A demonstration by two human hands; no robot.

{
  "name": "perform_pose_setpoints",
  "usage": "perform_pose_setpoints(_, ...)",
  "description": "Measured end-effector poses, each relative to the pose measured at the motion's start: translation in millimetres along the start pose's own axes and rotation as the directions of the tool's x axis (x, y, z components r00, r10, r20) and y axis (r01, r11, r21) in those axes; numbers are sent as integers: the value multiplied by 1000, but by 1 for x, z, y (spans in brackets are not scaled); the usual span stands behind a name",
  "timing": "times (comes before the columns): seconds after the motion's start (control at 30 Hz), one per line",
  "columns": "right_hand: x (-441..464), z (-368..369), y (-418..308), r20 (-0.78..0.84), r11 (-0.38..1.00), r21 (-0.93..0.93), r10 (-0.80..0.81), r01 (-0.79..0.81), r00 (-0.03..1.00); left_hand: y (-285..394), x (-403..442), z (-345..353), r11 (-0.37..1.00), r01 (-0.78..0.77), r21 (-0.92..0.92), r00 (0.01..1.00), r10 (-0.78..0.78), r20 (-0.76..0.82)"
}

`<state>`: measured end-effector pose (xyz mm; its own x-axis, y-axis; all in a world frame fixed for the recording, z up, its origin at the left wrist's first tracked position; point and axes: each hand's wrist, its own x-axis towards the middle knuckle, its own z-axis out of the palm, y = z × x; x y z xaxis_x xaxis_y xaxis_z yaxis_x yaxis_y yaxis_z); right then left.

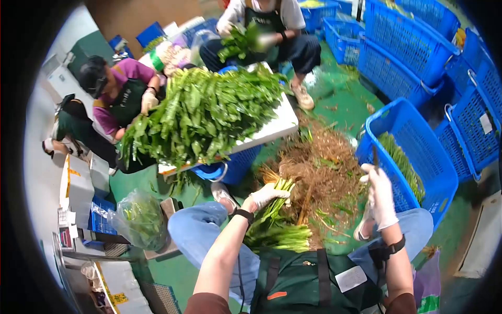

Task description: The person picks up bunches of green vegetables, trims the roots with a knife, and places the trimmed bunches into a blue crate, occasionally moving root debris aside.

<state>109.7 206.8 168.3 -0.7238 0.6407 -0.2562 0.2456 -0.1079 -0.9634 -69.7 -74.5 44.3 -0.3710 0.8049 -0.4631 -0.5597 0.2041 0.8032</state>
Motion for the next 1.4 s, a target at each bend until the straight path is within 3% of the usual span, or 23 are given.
perform_pose_setpoints(0.07, -9, 9, 33, 98, 994, 111, 2, -13, 995, 23, -15, 9, 998, -45, -36, 999, 44, -20)
perform_pose_setpoints(0.13, -32, 29, 54, 139, 940, -84, -317, 330, 938, 48, -40, 27, 999, -36, -19, 999, 37, 24)
perform_pose_setpoints(0.2, -77, 57, 29, 107, 781, -260, -561, 568, 821, 71, -69, 55, 999, -33, 8, 998, 32, 62)
perform_pose_setpoints(0.27, -94, 65, 20, 196, 655, -323, -660, 683, 725, 68, -76, 66, 1000, 6, 27, 995, -9, 100)
perform_pose_setpoints(0.3, -96, 65, 20, 285, 554, -443, -658, 705, 697, 63, -74, 69, 1000, -6, 15, 993, 4, 118)
perform_pose_setpoints(0.33, -93, 67, 22, 332, 400, -502, -729, 766, 598, 61, -74, 75, 1000, -12, -1, 991, 12, 135)
perform_pose_setpoints(0.5, -82, 71, 40, 355, 316, -655, -674, 686, 648, 37, -56, 77, 999, 18, 32, 992, -22, 122)
perform_pose_setpoints(0.7, -73, 71, 51, 395, 303, -599, -693, 741, 603, 36, -51, 81, 992, 119, 38, 985, -123, 119)
perform_pose_setpoints(0.8, -68, 74, 66, 373, 292, -653, -679, 699, 632, 33, -49, 84, 980, 198, 28, 968, -200, 149)
perform_pose_setpoints(0.9, -65, 70, 79, 356, 255, -689, -696, 679, 623, 25, -45, 88, 971, 203, -124, 958, -170, 232)
perform_pose_setpoints(0.93, -66, 69, 81, 352, 255, -693, -697, 674, 625, 25, -44, 91, 965, 199, -168, 955, -152, 256)
perform_pose_setpoints(1.0, -69, 71, 79, 64, 691, -368, -649, 622, 758, 25, -42, 99, 987, 113, -117, 984, -96, 148)
perform_pose_setpoints(1.03, -75, 72, 71, -30, 801, -339, -534, 494, 845, 21, -38, 103, 997, 31, -77, 995, -23, 94)
perform_pose_setpoints(1.13, -71, 71, 69, -4, 788, -352, -540, 504, 841, 13, -27, 108, 997, -50, -67, 996, 55, 72)
perform_pose_setpoints(1.17, -68, 70, 72, 45, 729, -352, -613, 587, 789, 10, -23, 105, 995, 7, -100, 998, -1, 58)
perform_pose_setpoints(1.2, -68, 67, 74, 38, 733, -351, -611, 583, 791, 12, -22, 105, 995, 12, -95, 998, -7, 61)
perform_pose_setpoints(1.27, -71, 60, 76, 69, 773, -323, -556, 546, 828, 19, -20, 103, 943, 150, -297, 988, -132, 79)
perform_pose_setpoints(1.3, -75, 57, 70, 45, 827, -302, -485, 474, 873, 26, -24, 107, 941, 138, -308, 990, -121, 73)
perform_pose_setpoints(1.4, -74, 49, 69, 27, 792, -310, -545, 525, 838, 22, -21, 111, 979, 57, -198, 998, -51, 37)
